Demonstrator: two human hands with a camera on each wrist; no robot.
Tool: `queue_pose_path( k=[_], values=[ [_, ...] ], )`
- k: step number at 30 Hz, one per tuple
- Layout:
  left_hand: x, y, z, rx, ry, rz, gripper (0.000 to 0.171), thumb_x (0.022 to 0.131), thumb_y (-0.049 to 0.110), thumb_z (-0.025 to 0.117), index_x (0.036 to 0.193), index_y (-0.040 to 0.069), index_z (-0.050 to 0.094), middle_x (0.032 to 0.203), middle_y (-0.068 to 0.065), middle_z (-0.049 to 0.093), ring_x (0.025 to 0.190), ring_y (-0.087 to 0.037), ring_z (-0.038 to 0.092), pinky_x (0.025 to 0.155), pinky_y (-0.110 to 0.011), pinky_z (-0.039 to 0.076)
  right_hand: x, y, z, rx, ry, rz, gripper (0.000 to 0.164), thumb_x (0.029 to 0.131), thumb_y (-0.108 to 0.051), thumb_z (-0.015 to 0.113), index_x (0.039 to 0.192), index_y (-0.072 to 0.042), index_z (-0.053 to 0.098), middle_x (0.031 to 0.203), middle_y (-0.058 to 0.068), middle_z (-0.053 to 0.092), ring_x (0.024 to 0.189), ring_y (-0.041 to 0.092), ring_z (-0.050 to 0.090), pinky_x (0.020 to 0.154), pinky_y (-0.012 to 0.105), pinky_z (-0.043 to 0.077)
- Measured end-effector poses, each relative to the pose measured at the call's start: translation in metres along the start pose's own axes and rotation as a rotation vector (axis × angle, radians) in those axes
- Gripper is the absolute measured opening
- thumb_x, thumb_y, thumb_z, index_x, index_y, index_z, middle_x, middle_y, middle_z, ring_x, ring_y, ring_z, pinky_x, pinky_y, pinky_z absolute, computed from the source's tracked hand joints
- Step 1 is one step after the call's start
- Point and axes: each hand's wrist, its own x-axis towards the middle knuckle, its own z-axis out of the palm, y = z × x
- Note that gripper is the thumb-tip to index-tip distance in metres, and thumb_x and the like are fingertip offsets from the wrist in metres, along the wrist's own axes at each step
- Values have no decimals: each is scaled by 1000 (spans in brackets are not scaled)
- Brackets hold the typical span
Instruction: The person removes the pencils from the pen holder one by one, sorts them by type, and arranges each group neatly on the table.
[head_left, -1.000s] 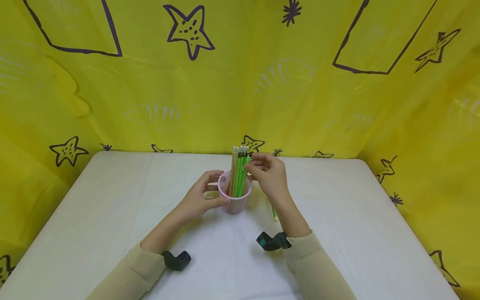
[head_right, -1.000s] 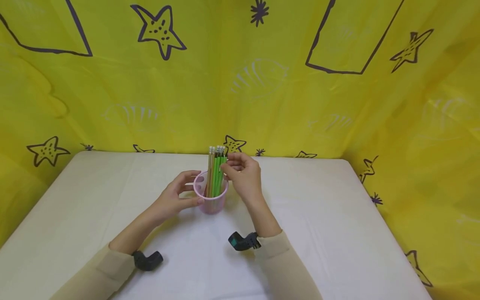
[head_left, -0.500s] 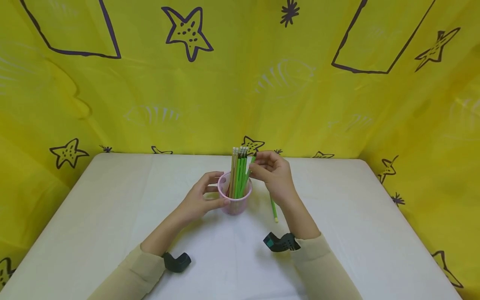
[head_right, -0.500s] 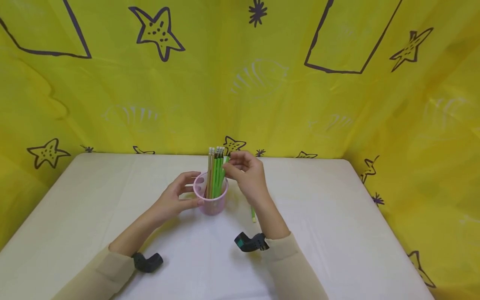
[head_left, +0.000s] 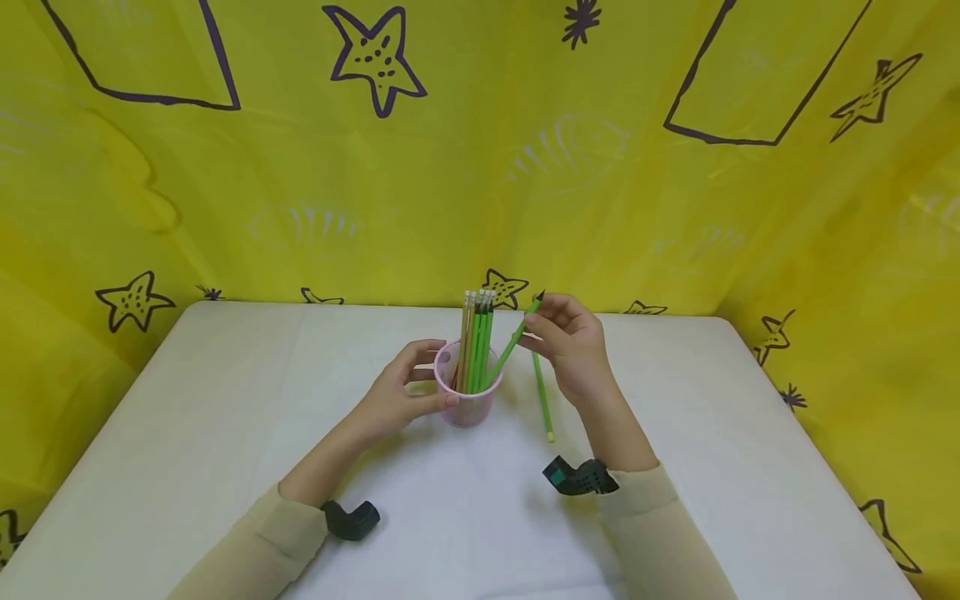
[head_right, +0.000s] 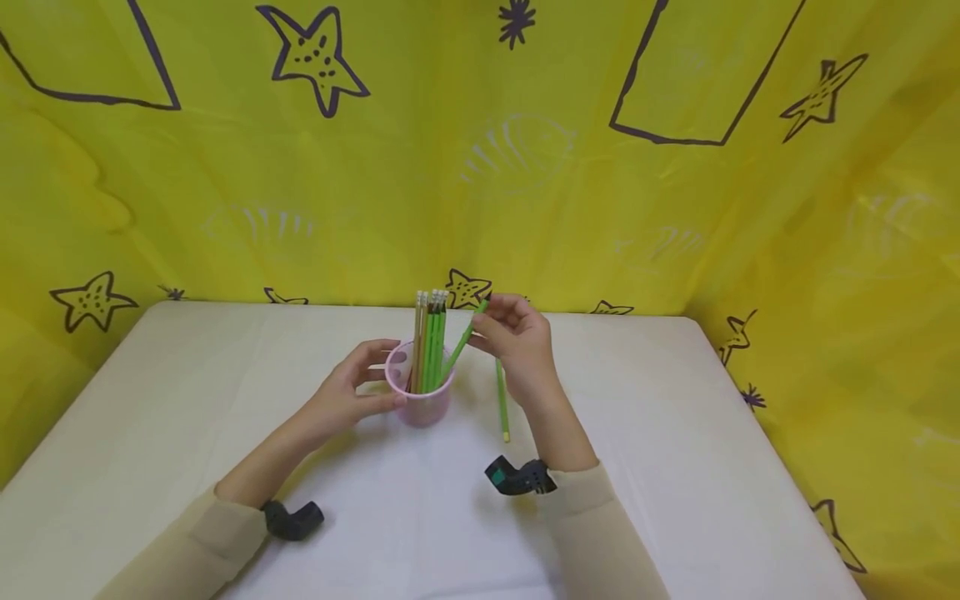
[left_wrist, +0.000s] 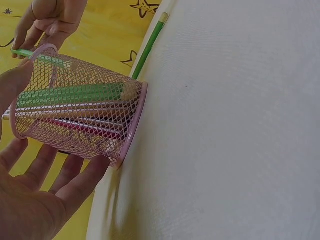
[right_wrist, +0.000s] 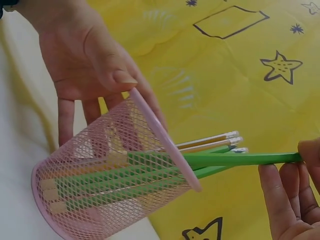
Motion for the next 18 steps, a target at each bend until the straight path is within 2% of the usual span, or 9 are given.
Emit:
queue_pose_path(
  k=[11, 18],
  values=[
    [0, 0, 0, -11, 3, -16, 76, 82, 21, 83, 145, 23, 41, 147, -10, 48, 132, -36, 51, 102, -50, 50, 1, -12, -9, 85, 38, -6, 23, 93, 7, 63, 99, -15, 62, 89, -1, 63, 80, 13, 68, 80, 37, 62],
    [0, 1, 0, -2, 1, -24, 77, 82, 25, 84, 145, 25, 41, 146, -7, 48, 132, -34, 51, 101, -49, 51, 1, -19, -15, 107, 71, -38, 19, 93, 5, 64, 100, -12, 62, 89, 0, 61, 81, 14, 67, 80, 37, 62]
  ],
)
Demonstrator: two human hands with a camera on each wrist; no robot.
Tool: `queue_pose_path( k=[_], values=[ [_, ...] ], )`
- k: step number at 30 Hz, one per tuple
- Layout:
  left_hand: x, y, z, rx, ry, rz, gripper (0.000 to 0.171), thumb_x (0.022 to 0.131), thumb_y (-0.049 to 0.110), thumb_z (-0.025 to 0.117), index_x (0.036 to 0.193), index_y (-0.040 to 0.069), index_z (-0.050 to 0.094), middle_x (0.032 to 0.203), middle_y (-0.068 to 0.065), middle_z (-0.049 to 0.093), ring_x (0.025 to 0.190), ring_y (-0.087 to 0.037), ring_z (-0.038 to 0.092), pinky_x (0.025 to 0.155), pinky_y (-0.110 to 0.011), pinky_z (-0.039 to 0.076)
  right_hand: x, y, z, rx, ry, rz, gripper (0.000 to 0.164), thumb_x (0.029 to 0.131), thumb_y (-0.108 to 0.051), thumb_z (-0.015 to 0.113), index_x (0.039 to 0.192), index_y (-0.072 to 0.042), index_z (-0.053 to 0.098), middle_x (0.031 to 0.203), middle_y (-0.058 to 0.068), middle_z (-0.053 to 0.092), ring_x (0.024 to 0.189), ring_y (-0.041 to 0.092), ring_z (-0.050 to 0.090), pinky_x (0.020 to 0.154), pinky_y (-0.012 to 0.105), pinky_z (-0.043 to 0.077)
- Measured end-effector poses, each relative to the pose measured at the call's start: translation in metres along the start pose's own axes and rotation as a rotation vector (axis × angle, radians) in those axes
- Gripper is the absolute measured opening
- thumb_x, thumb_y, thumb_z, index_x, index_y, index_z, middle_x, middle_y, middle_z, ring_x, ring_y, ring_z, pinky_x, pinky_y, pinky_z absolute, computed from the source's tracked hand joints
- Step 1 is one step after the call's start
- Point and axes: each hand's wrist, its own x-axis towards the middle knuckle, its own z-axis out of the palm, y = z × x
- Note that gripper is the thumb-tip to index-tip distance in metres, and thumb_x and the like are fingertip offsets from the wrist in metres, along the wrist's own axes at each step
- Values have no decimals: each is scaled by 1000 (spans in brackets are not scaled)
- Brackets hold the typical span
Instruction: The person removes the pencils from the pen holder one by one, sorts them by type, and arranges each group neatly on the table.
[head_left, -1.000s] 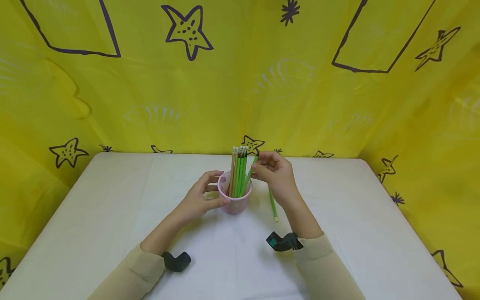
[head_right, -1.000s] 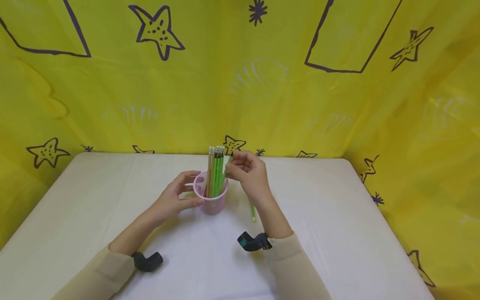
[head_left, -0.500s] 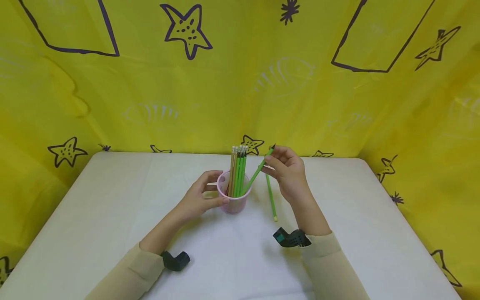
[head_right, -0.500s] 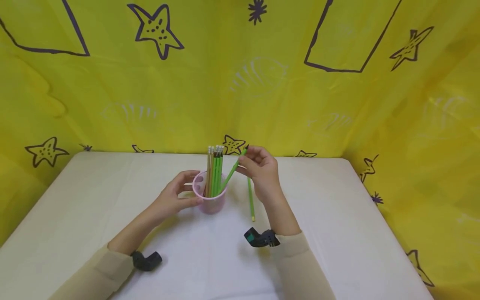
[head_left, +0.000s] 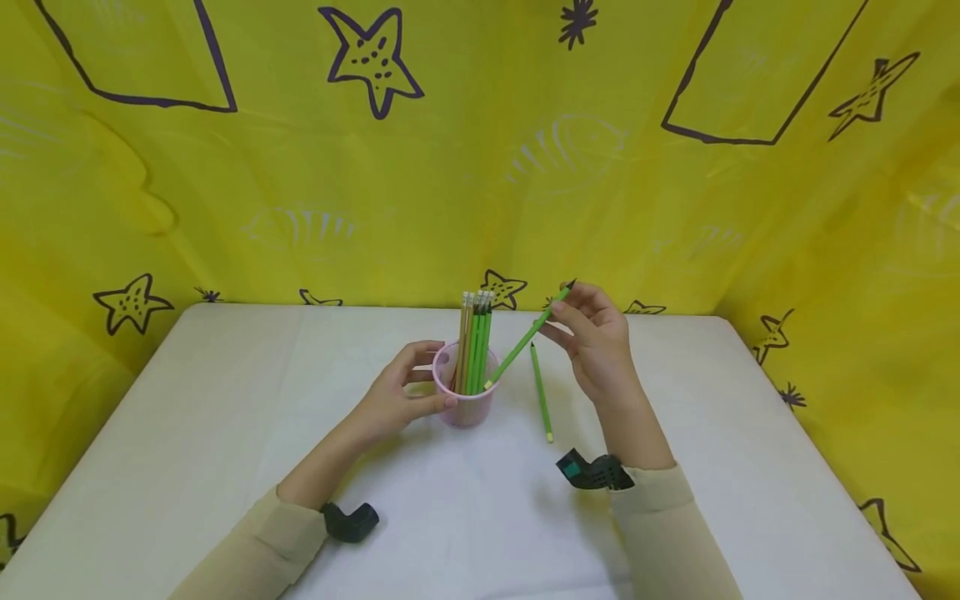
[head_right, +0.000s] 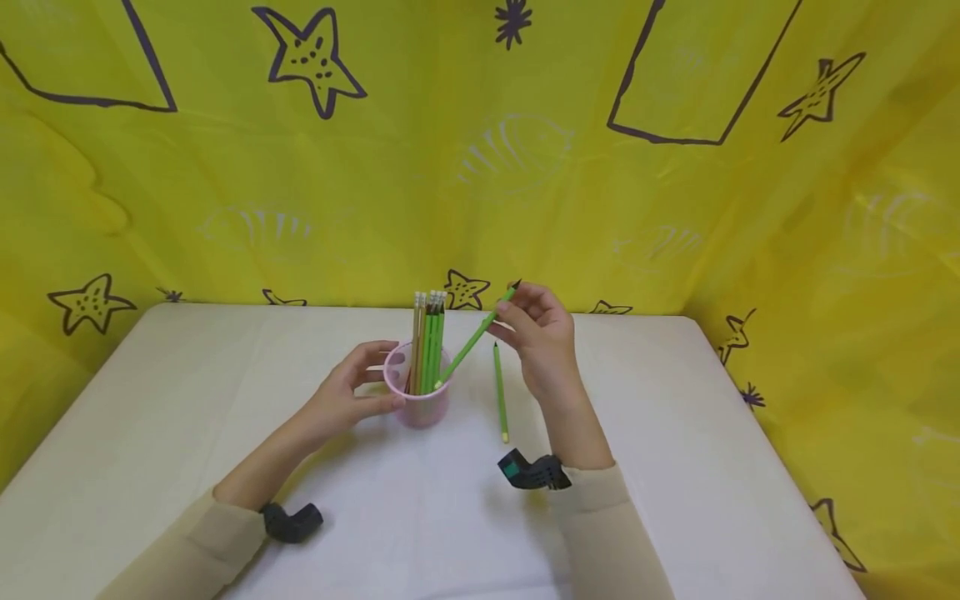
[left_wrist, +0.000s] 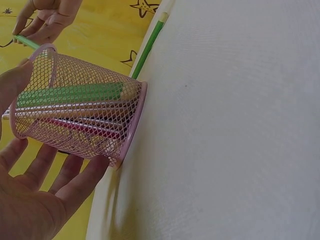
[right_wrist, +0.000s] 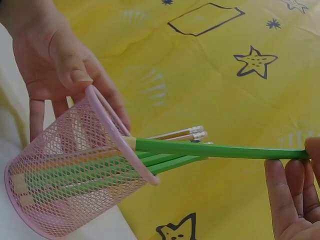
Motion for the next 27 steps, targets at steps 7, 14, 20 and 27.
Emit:
queue_pose_path(
  k=[7, 14, 20, 27],
  values=[
    [1, 0, 0, 4, 7, -20, 76, 81, 29, 85, 144, 30, 42, 144, -2, 49, 131, -30, 52, 100, -47, 52, 1, -5, -6, 36, 13, -26, 19, 93, 5, 64, 103, -10, 61, 93, 0, 57, 81, 14, 65, 80, 37, 61],
    [1, -2, 0, 3, 8, -26, 76, 80, 30, 85, 143, 31, 42, 144, -2, 49, 132, -29, 52, 100, -47, 52, 1, -7, -8, 49, 9, -30, 19, 93, 5, 63, 103, -11, 61, 94, 0, 55, 79, 13, 64, 78, 35, 62],
    [0, -3, 0, -6, 1, 0, 77, 81, 27, 84, 145, 26, 41, 147, -6, 48, 132, -34, 51, 100, -47, 52, 1, -9, -9, 38, 22, -25, 21, 94, 7, 60, 102, -13, 62, 95, -1, 56, 80, 13, 65, 77, 33, 62],
    [1, -2, 0, -11, 3, -5, 77, 81, 25, 84, 145, 26, 41, 146, -6, 48, 132, -33, 52, 101, -47, 52, 2, -11, -10, 78, 10, -40, 19, 93, 6, 63, 102, -10, 65, 100, 0, 61, 80, 13, 66, 75, 32, 62]
  ],
)
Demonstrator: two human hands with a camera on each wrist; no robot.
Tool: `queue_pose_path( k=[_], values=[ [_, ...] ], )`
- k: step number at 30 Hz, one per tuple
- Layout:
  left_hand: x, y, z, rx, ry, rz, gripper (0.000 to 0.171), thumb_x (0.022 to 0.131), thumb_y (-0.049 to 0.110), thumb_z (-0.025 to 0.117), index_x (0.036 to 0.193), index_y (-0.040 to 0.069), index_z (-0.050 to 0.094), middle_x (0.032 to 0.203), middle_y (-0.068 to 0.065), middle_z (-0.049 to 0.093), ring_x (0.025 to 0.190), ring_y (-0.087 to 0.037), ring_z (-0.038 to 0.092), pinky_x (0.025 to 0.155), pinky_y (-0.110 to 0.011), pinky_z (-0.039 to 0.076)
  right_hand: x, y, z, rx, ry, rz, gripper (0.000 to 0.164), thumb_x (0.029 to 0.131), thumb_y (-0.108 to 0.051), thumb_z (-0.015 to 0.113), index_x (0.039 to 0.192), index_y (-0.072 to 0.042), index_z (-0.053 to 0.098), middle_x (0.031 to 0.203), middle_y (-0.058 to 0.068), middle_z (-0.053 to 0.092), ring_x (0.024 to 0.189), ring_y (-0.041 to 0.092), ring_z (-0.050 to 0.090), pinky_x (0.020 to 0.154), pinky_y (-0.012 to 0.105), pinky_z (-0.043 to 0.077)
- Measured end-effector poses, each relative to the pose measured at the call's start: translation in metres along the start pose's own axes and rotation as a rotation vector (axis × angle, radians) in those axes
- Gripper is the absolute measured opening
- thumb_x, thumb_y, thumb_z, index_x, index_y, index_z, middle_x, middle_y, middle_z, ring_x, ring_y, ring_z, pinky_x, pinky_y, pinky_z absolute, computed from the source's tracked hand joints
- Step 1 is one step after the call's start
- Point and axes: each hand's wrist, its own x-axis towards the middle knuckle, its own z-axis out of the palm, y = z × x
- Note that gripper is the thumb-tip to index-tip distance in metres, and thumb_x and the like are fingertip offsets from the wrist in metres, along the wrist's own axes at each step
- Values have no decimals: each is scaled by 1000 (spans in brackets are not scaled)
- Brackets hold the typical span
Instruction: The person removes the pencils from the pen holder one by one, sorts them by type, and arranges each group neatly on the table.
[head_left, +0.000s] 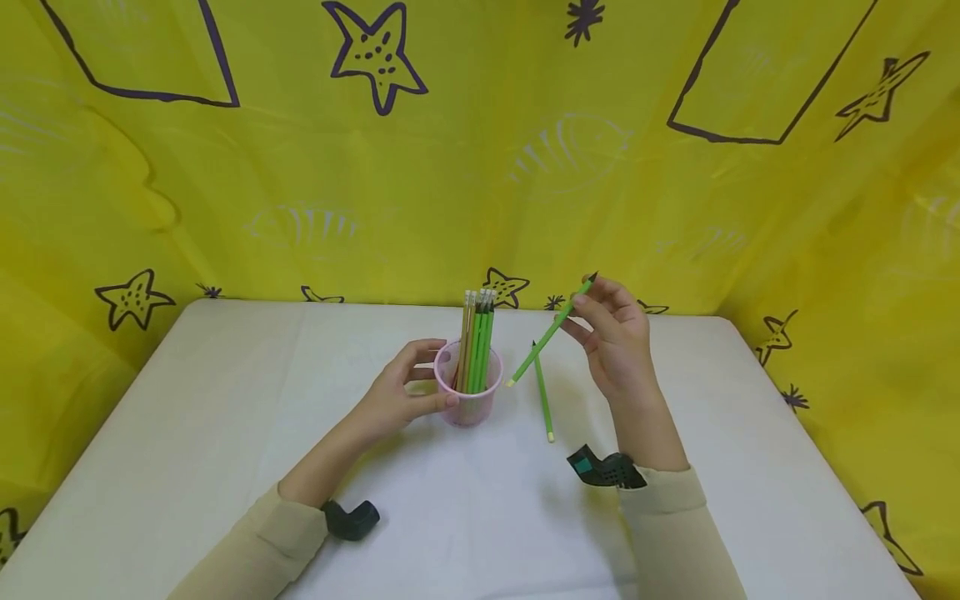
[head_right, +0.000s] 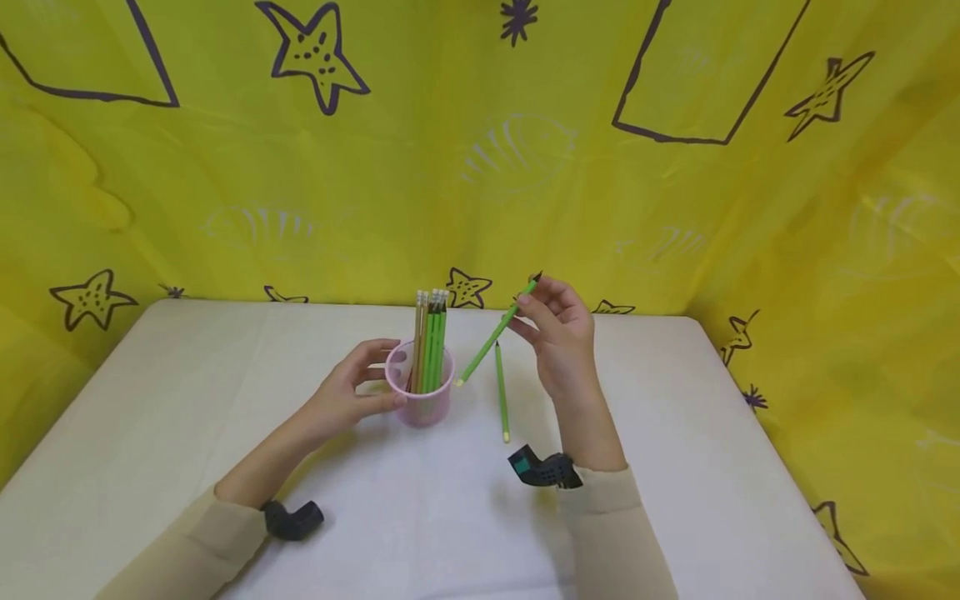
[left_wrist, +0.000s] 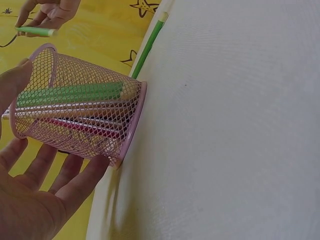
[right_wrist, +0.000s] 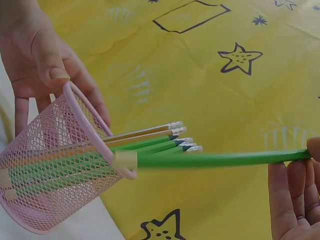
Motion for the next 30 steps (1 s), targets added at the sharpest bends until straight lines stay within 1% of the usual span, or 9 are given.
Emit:
queue_pose_path(
  k=[4, 7, 10, 12, 17, 19, 24, 27, 30],
  values=[
    [1, 1, 0, 5, -1, -3, 76, 82, 24, 84, 145, 25, 41, 147, -6, 48, 132, -33, 51, 101, -47, 52, 1, -1, -2, 31, -20, 4, 18, 94, 6, 62, 100, -8, 71, 104, 1, 64, 83, 12, 65, 77, 33, 62],
    [0, 2, 0, 8, -4, -7, 76, 82, 25, 84, 145, 25, 41, 147, -6, 47, 132, -33, 51, 101, -48, 51, 1, -2, -4, 35, -33, 14, 18, 96, 5, 59, 98, -9, 71, 104, 2, 63, 85, 13, 65, 80, 34, 61],
    [0, 2, 0, 7, -3, -9, 77, 81, 25, 84, 145, 25, 41, 147, -6, 47, 132, -33, 51, 101, -48, 52, 1, -3, -7, 28, -58, 22, 15, 98, 2, 57, 103, -9, 66, 102, 3, 63, 89, 15, 67, 83, 39, 61],
    [-1, 3, 0, 7, 1, -14, 78, 81, 26, 84, 145, 26, 41, 146, -5, 48, 132, -32, 51, 101, -47, 52, 1, -4, -9, 26, -76, 30, 12, 100, -1, 56, 109, -8, 60, 102, 5, 65, 92, 18, 68, 84, 42, 60],
    [-1, 3, 1, 13, 7, -9, 80, 81, 26, 85, 147, 24, 40, 146, -6, 49, 132, -32, 52, 101, -47, 52, 3, -3, -11, 70, -112, 69, 17, 102, -7, 55, 118, -9, 49, 104, 10, 69, 99, 26, 69, 86, 49, 58],
    [-1, 3, 1, 15, 7, -4, 80, 81, 26, 85, 147, 22, 39, 146, -7, 48, 132, -33, 52, 101, -48, 52, 4, -2, -11, 86, -111, 82, 19, 101, -5, 55, 118, -12, 48, 103, 10, 69, 99, 27, 68, 87, 50, 58],
    [1, 2, 1, 9, 4, 2, 78, 81, 24, 84, 146, 23, 41, 146, -8, 48, 132, -34, 52, 101, -48, 52, 5, -1, -12, 98, -76, 88, 30, 97, 4, 58, 119, -13, 48, 102, 8, 65, 96, 23, 68, 86, 45, 59],
    [1, 2, 1, 7, 1, 6, 77, 82, 23, 84, 145, 23, 41, 146, -8, 48, 131, -34, 52, 101, -48, 52, 5, -1, -13, 107, -73, 81, 32, 97, 4, 59, 122, -13, 51, 103, 7, 65, 94, 21, 69, 85, 42, 60],
    [1, 2, 1, 4, 1, 5, 77, 81, 23, 84, 145, 24, 41, 146, -7, 49, 131, -34, 52, 101, -48, 52, 5, -1, -13, 92, -86, 70, 36, 98, 1, 59, 130, -12, 51, 101, 5, 66, 91, 19, 68, 83, 37, 61]
  ],
)
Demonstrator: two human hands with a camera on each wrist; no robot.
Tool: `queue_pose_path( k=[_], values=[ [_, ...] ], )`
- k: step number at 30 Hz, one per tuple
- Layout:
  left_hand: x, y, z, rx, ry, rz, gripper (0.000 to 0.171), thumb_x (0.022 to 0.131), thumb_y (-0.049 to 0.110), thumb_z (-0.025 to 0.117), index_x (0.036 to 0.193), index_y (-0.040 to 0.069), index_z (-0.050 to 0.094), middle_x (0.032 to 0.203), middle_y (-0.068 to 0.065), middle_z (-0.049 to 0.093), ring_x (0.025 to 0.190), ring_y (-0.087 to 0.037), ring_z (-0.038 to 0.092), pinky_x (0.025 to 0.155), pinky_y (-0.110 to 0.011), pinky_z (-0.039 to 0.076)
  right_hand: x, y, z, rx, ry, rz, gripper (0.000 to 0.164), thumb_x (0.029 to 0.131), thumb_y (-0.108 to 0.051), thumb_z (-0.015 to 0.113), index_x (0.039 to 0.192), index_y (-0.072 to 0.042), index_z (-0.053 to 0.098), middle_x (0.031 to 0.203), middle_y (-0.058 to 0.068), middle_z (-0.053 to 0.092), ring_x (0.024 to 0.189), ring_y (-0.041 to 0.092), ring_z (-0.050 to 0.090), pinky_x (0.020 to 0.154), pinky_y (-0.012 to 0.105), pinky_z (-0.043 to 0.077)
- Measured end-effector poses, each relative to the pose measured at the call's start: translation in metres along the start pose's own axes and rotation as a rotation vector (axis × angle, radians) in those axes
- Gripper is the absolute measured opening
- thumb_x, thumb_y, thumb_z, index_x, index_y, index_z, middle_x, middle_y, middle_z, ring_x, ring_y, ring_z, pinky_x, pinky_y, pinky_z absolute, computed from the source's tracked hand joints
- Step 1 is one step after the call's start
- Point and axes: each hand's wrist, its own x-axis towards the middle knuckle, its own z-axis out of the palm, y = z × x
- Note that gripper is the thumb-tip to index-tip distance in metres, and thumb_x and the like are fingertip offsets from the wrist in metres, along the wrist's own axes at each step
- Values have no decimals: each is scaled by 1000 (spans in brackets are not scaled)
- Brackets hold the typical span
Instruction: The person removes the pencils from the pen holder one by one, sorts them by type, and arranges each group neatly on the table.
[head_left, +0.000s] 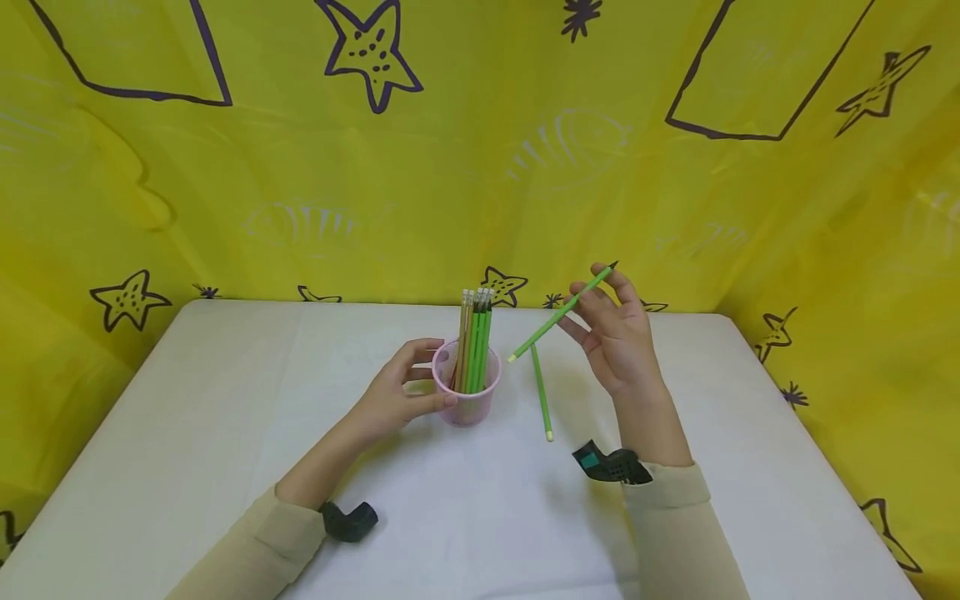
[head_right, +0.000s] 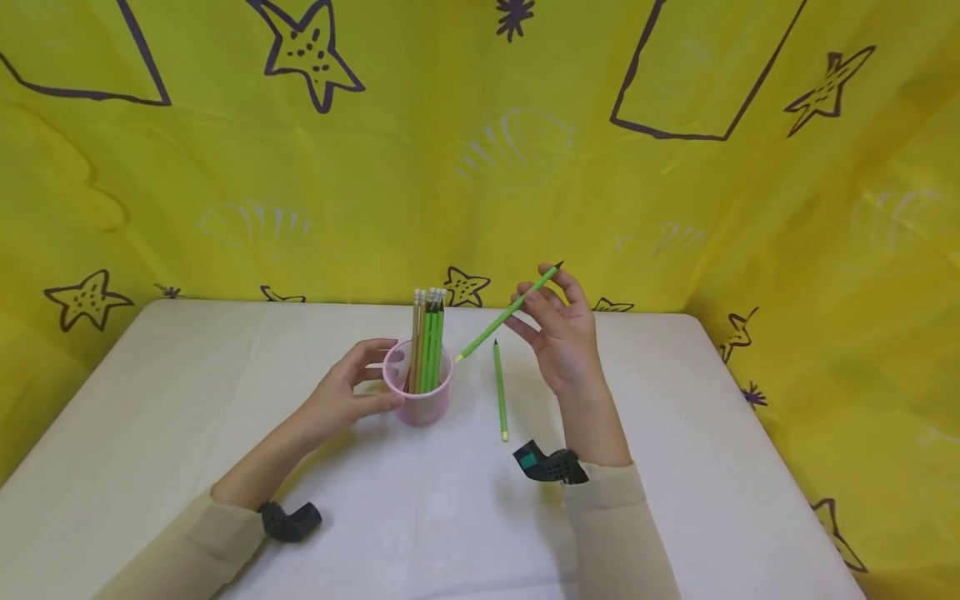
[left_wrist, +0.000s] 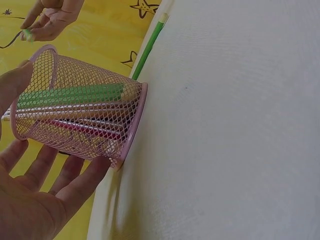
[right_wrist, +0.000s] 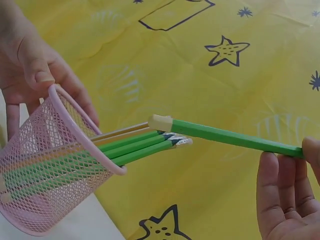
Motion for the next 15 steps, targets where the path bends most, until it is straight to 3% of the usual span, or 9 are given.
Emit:
queue_pose_path(
  k=[5, 15],
  values=[
    [-1, 1, 0, -2, -1, 3, 77, 81, 22, 84, 145, 23, 41, 146, -8, 49, 131, -34, 52, 101, -48, 52, 0, 0, -1, -76, -11, -1, 41, 100, -1, 56, 138, -10, 47, 96, 2, 66, 88, 16, 65, 77, 33, 59],
    [0, 0, 0, -3, -1, 5, 77, 81, 22, 84, 145, 22, 41, 146, -7, 49, 131, -34, 52, 101, -48, 51, 2, 1, -5, -176, -9, 42, 34, 100, -3, 57, 133, -12, 57, 99, 3, 62, 86, 16, 65, 80, 33, 59]
  ],
)
